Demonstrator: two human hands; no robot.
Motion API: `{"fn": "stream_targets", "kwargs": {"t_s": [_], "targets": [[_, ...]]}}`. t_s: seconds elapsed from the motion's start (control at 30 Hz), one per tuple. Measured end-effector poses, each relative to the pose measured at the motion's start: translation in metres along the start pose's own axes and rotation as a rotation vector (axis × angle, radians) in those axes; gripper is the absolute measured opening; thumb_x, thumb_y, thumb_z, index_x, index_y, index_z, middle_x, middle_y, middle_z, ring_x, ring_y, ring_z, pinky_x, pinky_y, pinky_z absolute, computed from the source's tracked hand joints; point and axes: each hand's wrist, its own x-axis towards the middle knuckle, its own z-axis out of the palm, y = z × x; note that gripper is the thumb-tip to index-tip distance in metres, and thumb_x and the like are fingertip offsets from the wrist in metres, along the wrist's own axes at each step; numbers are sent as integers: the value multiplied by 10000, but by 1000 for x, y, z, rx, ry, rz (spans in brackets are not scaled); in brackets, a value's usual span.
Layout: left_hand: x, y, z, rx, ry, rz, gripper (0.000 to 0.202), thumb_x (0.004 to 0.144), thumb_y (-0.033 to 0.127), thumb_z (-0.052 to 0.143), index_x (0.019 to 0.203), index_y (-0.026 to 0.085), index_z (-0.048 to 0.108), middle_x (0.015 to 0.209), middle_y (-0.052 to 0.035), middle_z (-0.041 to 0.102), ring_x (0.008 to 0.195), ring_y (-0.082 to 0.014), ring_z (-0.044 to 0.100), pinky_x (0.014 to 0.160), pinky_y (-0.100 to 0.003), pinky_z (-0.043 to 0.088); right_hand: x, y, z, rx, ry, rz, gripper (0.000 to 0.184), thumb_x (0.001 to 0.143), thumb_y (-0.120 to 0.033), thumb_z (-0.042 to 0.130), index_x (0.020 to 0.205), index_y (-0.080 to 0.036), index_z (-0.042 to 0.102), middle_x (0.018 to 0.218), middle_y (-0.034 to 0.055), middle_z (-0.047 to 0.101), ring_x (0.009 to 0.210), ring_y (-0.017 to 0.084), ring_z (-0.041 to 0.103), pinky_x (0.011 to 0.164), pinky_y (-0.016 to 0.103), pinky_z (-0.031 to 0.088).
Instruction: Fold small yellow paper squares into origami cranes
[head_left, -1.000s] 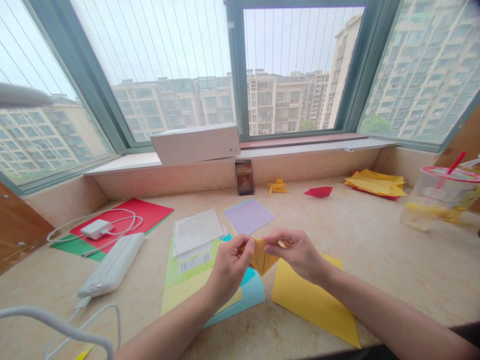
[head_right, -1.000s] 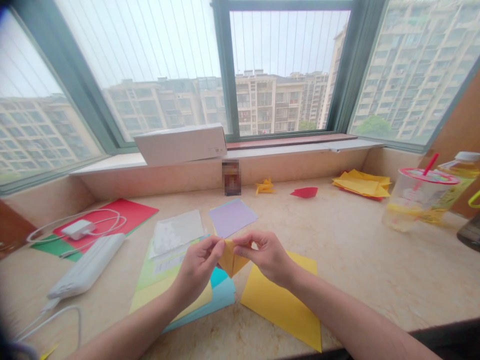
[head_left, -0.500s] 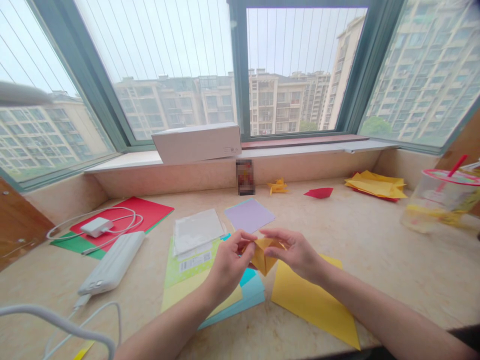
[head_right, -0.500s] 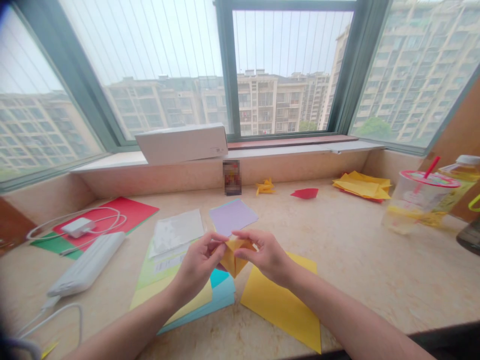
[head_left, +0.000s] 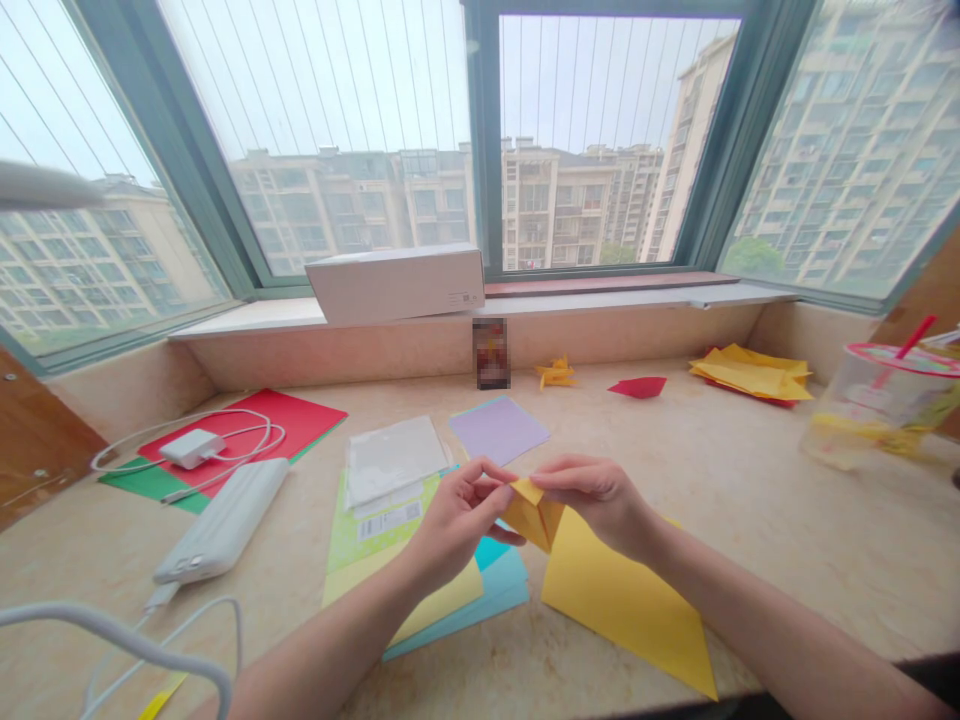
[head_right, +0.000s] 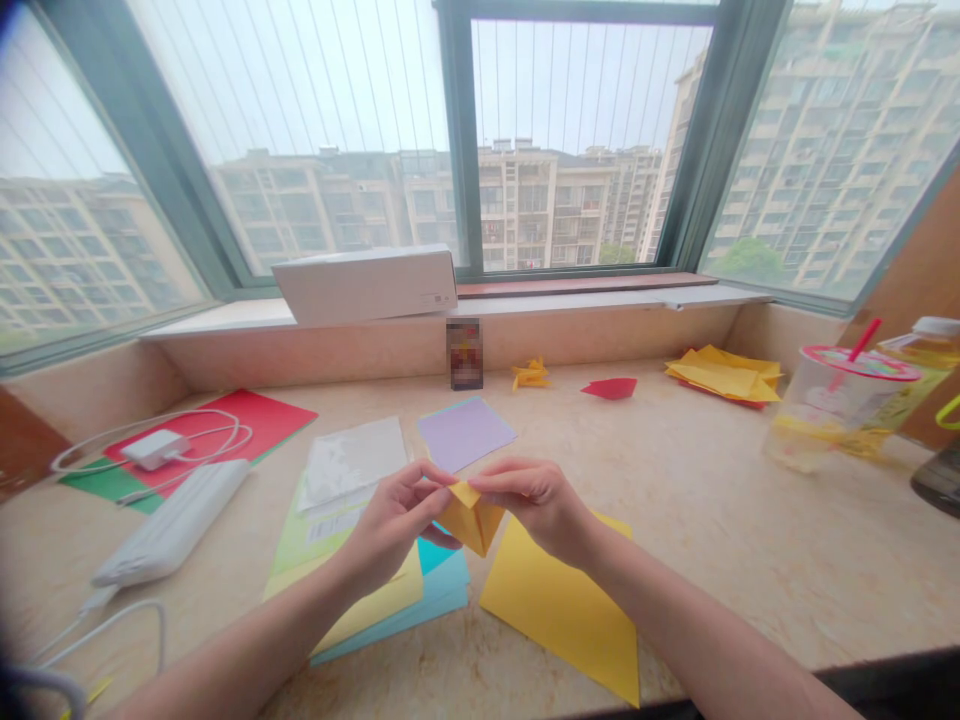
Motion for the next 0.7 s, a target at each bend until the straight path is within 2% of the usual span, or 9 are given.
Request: {"fn": "stream_targets", "kwargs": {"t_s": [0.1,0.2,0.5,0.63,0.7], "targets": [[-1,0,0,-1,-44,-10,398,863,534,649,935,143,628,877,-99,755,779,-233,741,609,-327,629,-2,-1,-1,-24,-11,-8,197,941,-355,629,1079,-334,769,1026,47,774,916,202,719,821,361,588],[-1,1,2,73,-50,-22,483,888,583,584,875,110,679,850,-122,755,747,-225,740,605,-299,624,-3,-2,-1,-28,-34,-10,205,949,-370,616,1075,-328,772,1008,47,772,894,193,717,801,347,586],[2,-3,3,155,26,-19,406,851,518,660,824,114,698,764,-74,720,692,-213,724,561,-309,632,1,-7,1,25,-53,83,250,931,-409,619,1068,-272,777,975,53,748,894,197,708,809,347,576],[2,-6,3,236,82,44,384,871,500,631,802,126,686,729,-50,690,649,-189,708,570,-308,632,4,-11,2,76,-45,209,334,926,-428,613,1211,-278,704,1091,52,748,987,216,702,874,380,564],[2,-8,2,315,98,80,353,879,472,621,787,137,683,698,-38,676,639,-186,706,569,-297,625,5,-11,3,56,0,292,349,920,-434,616,1204,-250,700,1042,52,762,949,216,707,854,372,562]]}}
